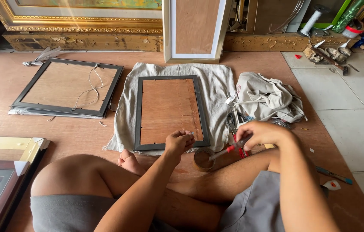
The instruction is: The person assembles a picture frame by attaching a hanging wire to the back using a screwdriver. They position the frame, retrieve a wire and screw from a bag, and drive the screw into the frame to secure the wire.
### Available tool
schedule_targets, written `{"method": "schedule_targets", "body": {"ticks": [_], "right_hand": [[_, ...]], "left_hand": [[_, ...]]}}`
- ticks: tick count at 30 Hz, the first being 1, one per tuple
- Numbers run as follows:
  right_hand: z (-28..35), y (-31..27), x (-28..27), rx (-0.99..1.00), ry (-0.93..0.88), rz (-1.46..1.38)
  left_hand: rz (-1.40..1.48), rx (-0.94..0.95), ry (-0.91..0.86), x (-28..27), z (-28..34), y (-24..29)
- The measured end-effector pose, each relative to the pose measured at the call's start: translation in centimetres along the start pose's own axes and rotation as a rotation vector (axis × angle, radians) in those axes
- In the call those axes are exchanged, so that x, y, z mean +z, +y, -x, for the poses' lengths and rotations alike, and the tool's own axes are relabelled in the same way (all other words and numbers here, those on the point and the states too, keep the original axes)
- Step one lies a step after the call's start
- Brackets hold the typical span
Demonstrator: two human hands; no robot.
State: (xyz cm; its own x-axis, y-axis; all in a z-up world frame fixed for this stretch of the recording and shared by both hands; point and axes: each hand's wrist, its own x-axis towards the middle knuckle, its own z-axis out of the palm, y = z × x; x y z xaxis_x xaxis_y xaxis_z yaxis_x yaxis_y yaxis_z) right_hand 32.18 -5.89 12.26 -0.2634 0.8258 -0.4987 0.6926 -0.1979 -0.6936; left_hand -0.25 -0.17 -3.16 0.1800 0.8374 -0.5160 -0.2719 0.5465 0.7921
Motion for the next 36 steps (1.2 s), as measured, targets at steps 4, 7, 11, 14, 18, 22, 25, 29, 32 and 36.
{"method": "schedule_targets", "body": {"ticks": [4, 7, 11, 14, 18, 22, 25, 29, 32, 36], "right_hand": [[1.7, 0.5, 0.6, -0.028, 0.266, -0.518], [-2.2, 0.4, 1.7, -0.062, 0.409, -0.731], [-8.8, -1.2, 5.4, 0.112, 0.637, -0.971], [-14.8, 2.2, 8.5, 0.218, 0.647, -0.865], [-17.6, 2.7, 10.8, 0.34, 0.55, -0.549], [-16.4, 1.4, 8.9, 0.352, 0.52, -0.633], [-15.9, 0.2, 4.3, 0.326, 0.567, -0.43], [-12.8, -5.5, -3.4, 0.305, 0.444, 0.059], [-9.4, -11.4, -6.3, 0.354, 0.391, 0.239], [-7.5, -13.3, -8.2, 0.255, 0.567, 0.249]], "left_hand": [[0.003, 0.021, 0.011, 0.1, -0.5, -0.3], [-0.02, -0.011, 0.011, 0.3, -2.0, 0.0], [-0.035, -0.04, 0.004, 0.5, -5.3, 1.0], [-0.061, -0.03, 0.007, 0.8, -7.5, 2.3], [-0.051, -0.03, 0.002, 2.0, -9.7, 3.6], [-0.028, 0.002, -0.014, 4.1, -11.6, 3.8], [-0.02, 0.004, -0.039, 5.1, -13.4, 4.3], [-0.136, 0.026, -0.043, 6.0, -14.3, 4.2], [-0.3, 0.046, -0.033, 6.2, -12.3, 5.5], [-0.35, 0.043, -0.017, 6.8, -11.8, 5.9]]}}
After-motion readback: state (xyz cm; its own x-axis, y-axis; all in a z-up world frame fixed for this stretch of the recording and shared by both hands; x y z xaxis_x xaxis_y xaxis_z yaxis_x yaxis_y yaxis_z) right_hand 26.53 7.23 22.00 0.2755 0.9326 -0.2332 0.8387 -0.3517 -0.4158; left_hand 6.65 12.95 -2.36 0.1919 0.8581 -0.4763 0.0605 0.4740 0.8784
